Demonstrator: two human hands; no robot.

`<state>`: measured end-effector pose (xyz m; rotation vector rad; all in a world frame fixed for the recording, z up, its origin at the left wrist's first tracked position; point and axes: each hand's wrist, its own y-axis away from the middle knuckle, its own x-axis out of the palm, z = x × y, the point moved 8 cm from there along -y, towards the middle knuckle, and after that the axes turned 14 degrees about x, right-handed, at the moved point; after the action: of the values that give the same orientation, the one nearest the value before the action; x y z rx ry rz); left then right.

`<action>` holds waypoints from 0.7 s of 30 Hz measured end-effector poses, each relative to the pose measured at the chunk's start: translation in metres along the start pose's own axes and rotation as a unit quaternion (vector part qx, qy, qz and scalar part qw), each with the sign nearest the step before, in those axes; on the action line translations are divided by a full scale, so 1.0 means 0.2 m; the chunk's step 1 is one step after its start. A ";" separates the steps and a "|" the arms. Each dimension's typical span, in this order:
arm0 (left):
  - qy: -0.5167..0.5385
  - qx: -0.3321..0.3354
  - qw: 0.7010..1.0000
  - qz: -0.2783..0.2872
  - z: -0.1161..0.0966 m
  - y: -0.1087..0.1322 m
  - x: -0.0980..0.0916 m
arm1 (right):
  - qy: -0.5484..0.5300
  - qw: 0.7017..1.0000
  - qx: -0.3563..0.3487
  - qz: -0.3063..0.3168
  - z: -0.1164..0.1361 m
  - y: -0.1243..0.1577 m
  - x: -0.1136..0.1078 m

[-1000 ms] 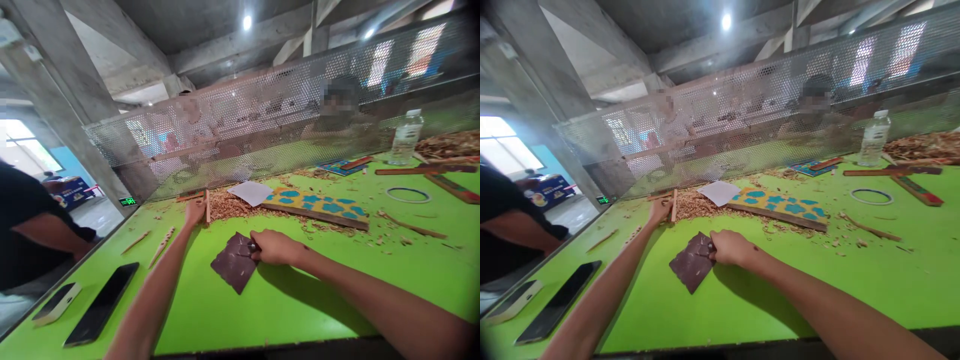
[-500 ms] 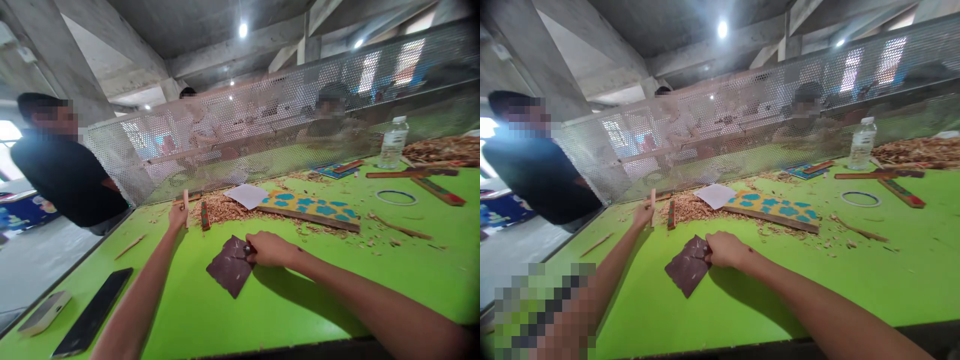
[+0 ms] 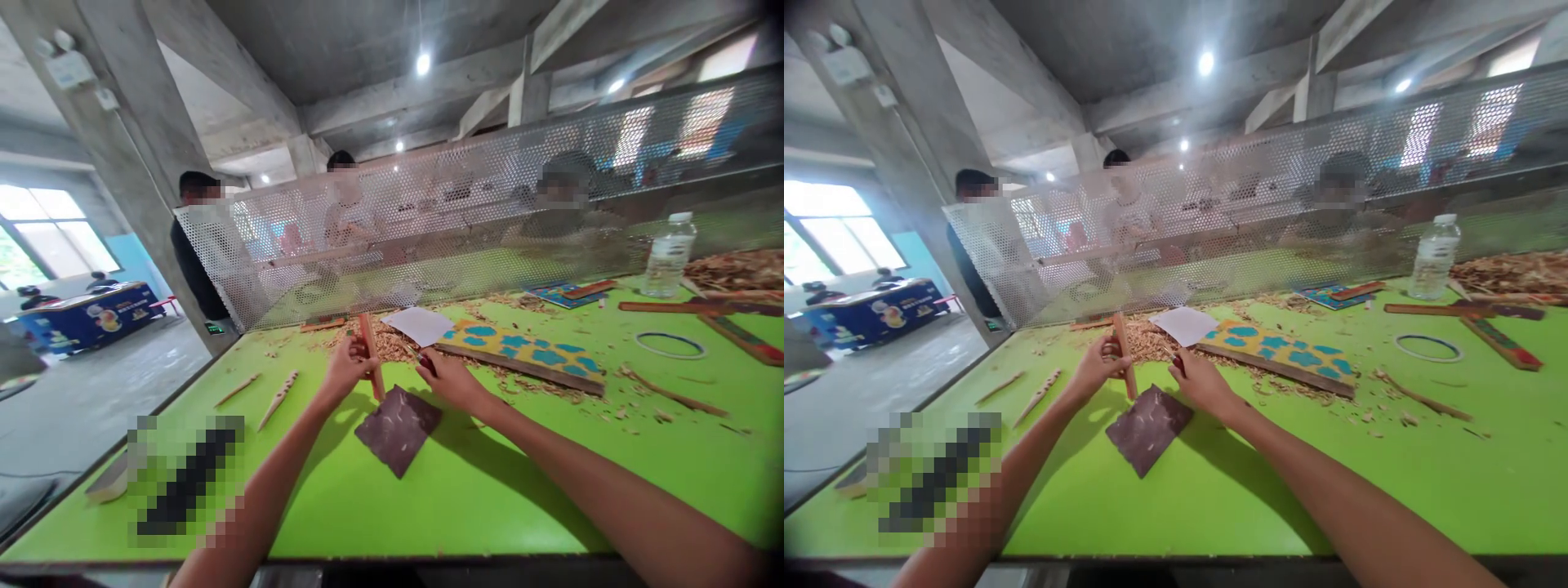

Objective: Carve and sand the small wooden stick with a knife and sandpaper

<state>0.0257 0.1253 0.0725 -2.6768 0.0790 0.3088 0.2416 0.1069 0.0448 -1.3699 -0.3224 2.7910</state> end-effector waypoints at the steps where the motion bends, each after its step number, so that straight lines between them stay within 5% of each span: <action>1: 0.013 -0.009 1.000 0.015 -0.01 0.02 0.04 | -0.004 1.000 0.006 -0.007 0.00 0.00 -0.01; 7: 0.018 0.037 0.995 0.093 -0.05 0.12 0.17 | -0.032 0.998 -0.004 -0.052 0.01 -0.01 -0.05; 15: 0.017 0.091 0.988 0.127 -0.03 0.14 0.18 | -0.089 0.987 -0.098 -0.088 0.08 0.03 -0.10; 21: 0.008 0.095 0.989 0.117 -0.02 0.14 0.17 | -0.054 0.990 -0.076 -0.108 0.09 0.04 -0.10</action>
<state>0.0574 0.0983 0.0569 -2.4820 0.4085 0.3355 0.2407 0.0937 0.0694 -1.1309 -0.6560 2.7107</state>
